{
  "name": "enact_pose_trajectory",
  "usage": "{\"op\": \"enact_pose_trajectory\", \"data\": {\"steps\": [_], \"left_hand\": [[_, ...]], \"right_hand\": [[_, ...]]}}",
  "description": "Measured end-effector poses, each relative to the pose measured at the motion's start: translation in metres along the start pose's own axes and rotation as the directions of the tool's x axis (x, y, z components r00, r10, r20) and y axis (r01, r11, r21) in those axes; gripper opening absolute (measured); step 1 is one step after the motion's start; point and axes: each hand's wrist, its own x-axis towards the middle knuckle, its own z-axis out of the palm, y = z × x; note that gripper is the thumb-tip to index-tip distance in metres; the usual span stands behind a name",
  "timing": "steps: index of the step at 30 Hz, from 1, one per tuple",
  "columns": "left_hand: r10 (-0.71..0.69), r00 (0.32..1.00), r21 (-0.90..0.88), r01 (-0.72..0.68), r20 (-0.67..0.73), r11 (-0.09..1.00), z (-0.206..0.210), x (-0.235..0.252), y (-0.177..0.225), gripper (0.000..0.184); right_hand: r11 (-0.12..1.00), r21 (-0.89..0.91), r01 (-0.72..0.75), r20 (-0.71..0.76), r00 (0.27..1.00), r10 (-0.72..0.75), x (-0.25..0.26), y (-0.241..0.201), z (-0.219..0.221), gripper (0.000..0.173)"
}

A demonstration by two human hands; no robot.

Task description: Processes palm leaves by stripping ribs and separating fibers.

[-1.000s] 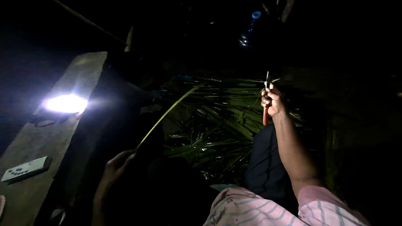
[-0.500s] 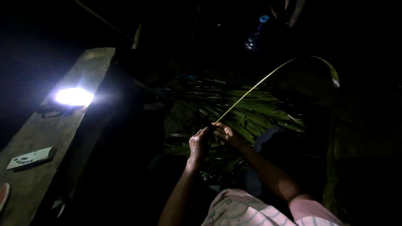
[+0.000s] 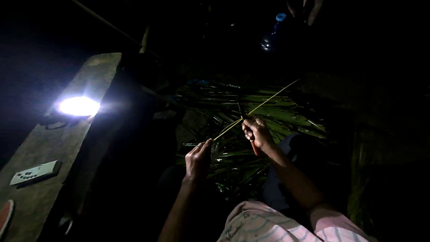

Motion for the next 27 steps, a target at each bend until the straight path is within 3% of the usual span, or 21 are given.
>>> {"op": "enact_pose_trajectory", "data": {"steps": [6,12,18,22,27], "left_hand": [[0.029,0.999,0.158,-0.023,-0.033,0.987,-0.053,-0.010,-0.045,0.020],[0.083,0.993,0.274,-0.056,-0.088,0.960,-0.104,-0.038,-0.093,0.023],[-0.020,0.985,0.366,0.083,-0.173,0.927,-0.132,-0.074,-0.128,0.024],[-0.234,0.970,0.212,0.241,-0.062,0.947,-0.142,-0.076,-0.119,0.026],[-0.241,0.968,-0.024,0.243,0.063,0.970,-0.105,-0.046,-0.097,0.032]], "right_hand": [[0.995,0.075,0.060,-0.107,0.993,-0.052,0.014,-0.017,-0.030,0.020],[0.981,0.137,0.137,-0.118,0.986,-0.121,0.022,-0.033,-0.051,0.020],[0.975,0.140,0.174,-0.137,0.978,-0.155,0.028,-0.041,-0.068,0.021],[0.991,0.060,0.116,-0.123,0.987,-0.108,0.029,-0.051,-0.076,0.023],[0.981,-0.192,0.025,0.086,0.996,-0.008,0.007,-0.028,-0.038,0.044]]}}
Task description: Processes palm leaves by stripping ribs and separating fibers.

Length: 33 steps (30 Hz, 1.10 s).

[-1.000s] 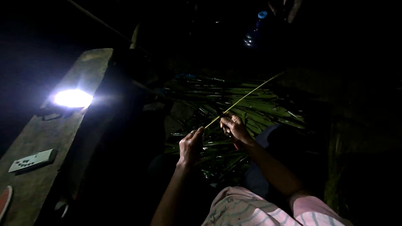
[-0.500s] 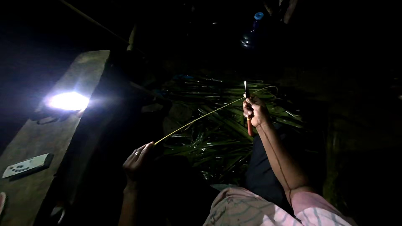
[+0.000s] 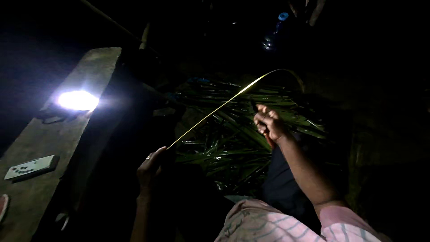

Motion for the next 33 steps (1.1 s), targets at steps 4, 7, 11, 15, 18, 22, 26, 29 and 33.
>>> {"op": "enact_pose_trajectory", "data": {"steps": [4,7,11,15,18,22,26,29,33], "left_hand": [[-0.175,0.950,-0.134,0.215,0.258,0.967,0.010,0.019,0.053,0.025],[-0.299,0.809,-0.287,0.485,0.507,0.826,0.011,0.024,0.086,0.021],[-0.223,0.718,-0.414,0.594,0.659,0.689,0.016,0.022,0.097,0.019],[-0.097,0.738,-0.462,0.513,0.668,0.723,0.022,0.028,0.098,0.019],[-0.097,0.790,-0.495,0.469,0.605,0.732,0.033,0.038,0.114,0.021],[-0.114,0.835,-0.413,0.380,0.539,0.828,0.042,0.041,0.115,0.015],[-0.167,0.822,-0.227,0.336,0.544,0.914,0.023,0.033,0.110,0.018],[-0.163,0.823,-0.197,0.315,0.545,0.928,0.002,0.022,0.100,0.018],[-0.168,0.815,-0.241,0.350,0.554,0.905,-0.028,0.007,0.085,0.018]], "right_hand": [[0.998,-0.054,0.014,0.287,0.958,0.002,-0.024,0.024,0.053,0.046],[0.995,-0.062,0.072,0.413,0.910,-0.040,-0.034,0.031,0.079,0.043],[0.995,0.050,0.088,0.393,0.914,-0.101,-0.040,0.038,0.095,0.031],[0.991,0.092,0.096,0.352,0.928,-0.122,-0.042,0.044,0.099,0.029],[0.994,0.075,0.079,0.366,0.925,-0.101,-0.049,0.045,0.106,0.033],[0.987,0.162,0.024,0.325,0.942,-0.077,-0.055,0.046,0.111,0.030],[0.958,0.286,-0.013,0.231,0.971,-0.056,-0.044,0.040,0.094,0.020],[0.948,0.317,-0.032,0.205,0.978,-0.036,-0.036,0.031,0.080,0.020],[0.954,0.300,-0.029,0.181,0.983,-0.028,-0.030,0.023,0.069,0.022]]}}
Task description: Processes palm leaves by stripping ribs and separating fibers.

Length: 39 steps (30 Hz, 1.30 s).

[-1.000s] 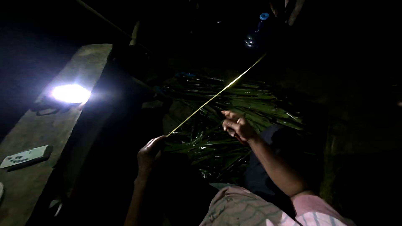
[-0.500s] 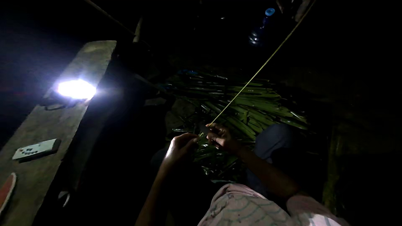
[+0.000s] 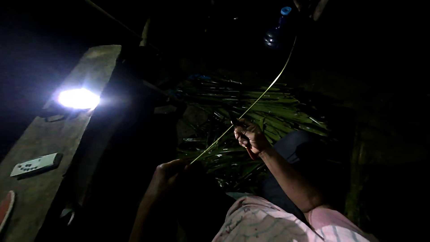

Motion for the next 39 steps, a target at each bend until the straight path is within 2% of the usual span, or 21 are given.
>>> {"op": "enact_pose_trajectory", "data": {"steps": [6,12,15,22,26,31,34,39], "left_hand": [[-0.117,0.992,0.024,0.118,-0.047,0.993,-0.027,-0.044,-0.018,0.015],[-0.130,0.991,0.022,0.131,-0.013,0.991,-0.060,-0.077,-0.049,0.017],[-0.101,0.994,0.043,0.102,-0.031,0.994,-0.060,-0.078,-0.049,0.017],[-0.092,0.995,0.068,0.094,-0.034,0.993,-0.045,-0.056,-0.036,0.020],[-0.058,0.998,-0.020,0.059,0.020,0.998,-0.021,-0.039,-0.016,0.026],[0.010,0.999,-0.208,-0.002,0.037,0.978,0.032,0.005,0.016,0.019],[0.080,0.997,-0.283,-0.078,-0.005,0.956,0.062,0.035,0.022,0.019],[0.137,0.989,-0.369,-0.149,-0.058,0.917,0.092,0.064,0.034,0.015]], "right_hand": [[0.998,0.007,0.069,-0.077,0.995,-0.068,0.011,-0.016,-0.024,0.025],[0.988,0.058,0.146,0.010,0.989,-0.147,0.019,-0.035,-0.051,0.027],[0.990,0.012,0.139,0.048,0.989,-0.139,0.017,-0.034,-0.044,0.029],[0.990,-0.011,0.143,0.018,0.990,-0.143,0.013,-0.020,-0.025,0.025],[0.992,-0.002,0.127,0.042,0.991,-0.127,0.013,-0.012,-0.021,0.025],[0.999,0.013,0.041,0.105,0.994,-0.042,0.010,0.002,-0.005,0.025],[0.999,-0.033,-0.015,0.176,0.984,0.020,0.005,0.010,-0.001,0.029],[0.993,-0.118,0.006,0.203,0.979,0.018,-0.005,0.016,-0.001,0.030]]}}
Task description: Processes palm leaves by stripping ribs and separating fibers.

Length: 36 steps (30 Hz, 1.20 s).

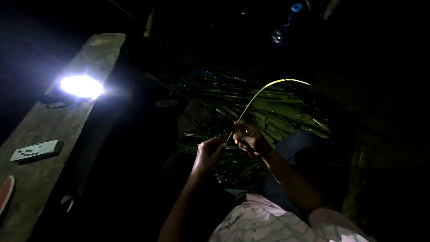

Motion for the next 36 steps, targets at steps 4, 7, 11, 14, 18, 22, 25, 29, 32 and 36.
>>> {"op": "enact_pose_trajectory", "data": {"steps": [4,7,11,14,18,22,25,29,32,36], "left_hand": [[-0.003,1.000,-0.032,0.003,-0.018,0.999,0.010,0.007,-0.002,0.015],[-0.063,0.998,-0.150,0.060,-0.015,0.987,0.012,0.008,0.000,0.013],[-0.155,0.987,-0.289,0.161,0.046,0.944,0.010,0.008,0.003,0.015],[-0.158,0.985,-0.317,0.173,0.073,0.933,0.006,0.003,-0.001,0.013],[-0.175,0.983,-0.276,0.182,0.050,0.944,-0.003,-0.019,-0.013,0.012],[-0.180,0.982,-0.178,0.187,0.054,0.966,-0.012,-0.043,-0.019,0.008],[-0.233,0.971,-0.066,0.237,0.059,0.969,-0.015,-0.052,-0.011,0.010],[-0.242,0.969,-0.093,0.246,0.053,0.965,-0.019,-0.050,-0.001,0.015],[-0.237,0.968,-0.240,0.250,0.081,0.938,-0.020,-0.043,0.001,0.015],[-0.319,0.937,-0.436,0.347,0.140,0.830,-0.017,-0.041,0.001,0.013]], "right_hand": [[0.992,-0.111,-0.067,-0.009,0.998,0.066,-0.009,-0.001,0.002,0.033],[0.994,-0.093,-0.057,0.080,0.995,0.064,-0.013,0.005,0.003,0.033],[0.996,-0.090,-0.024,0.112,0.993,0.034,-0.016,0.007,0.010,0.027],[0.997,-0.075,-0.004,0.022,1.000,0.005,-0.014,0.006,0.009,0.026],[1.000,-0.002,0.009,-0.135,0.991,-0.009,-0.007,-0.006,-0.009,0.025],[0.999,0.018,0.050,-0.229,0.972,-0.045,-0.004,-0.014,-0.019,0.020],[0.999,0.023,0.032,-0.203,0.979,-0.026,-0.003,-0.007,-0.016,0.019],[0.995,-0.042,-0.088,-0.050,0.995,0.086,-0.009,-0.001,-0.001,0.034],[0.988,-0.082,-0.129,0.143,0.980,0.139,-0.022,0.008,0.026,0.034],[0.997,-0.016,-0.071,0.207,0.976,0.073,-0.032,0.029,0.043,0.027]]}}
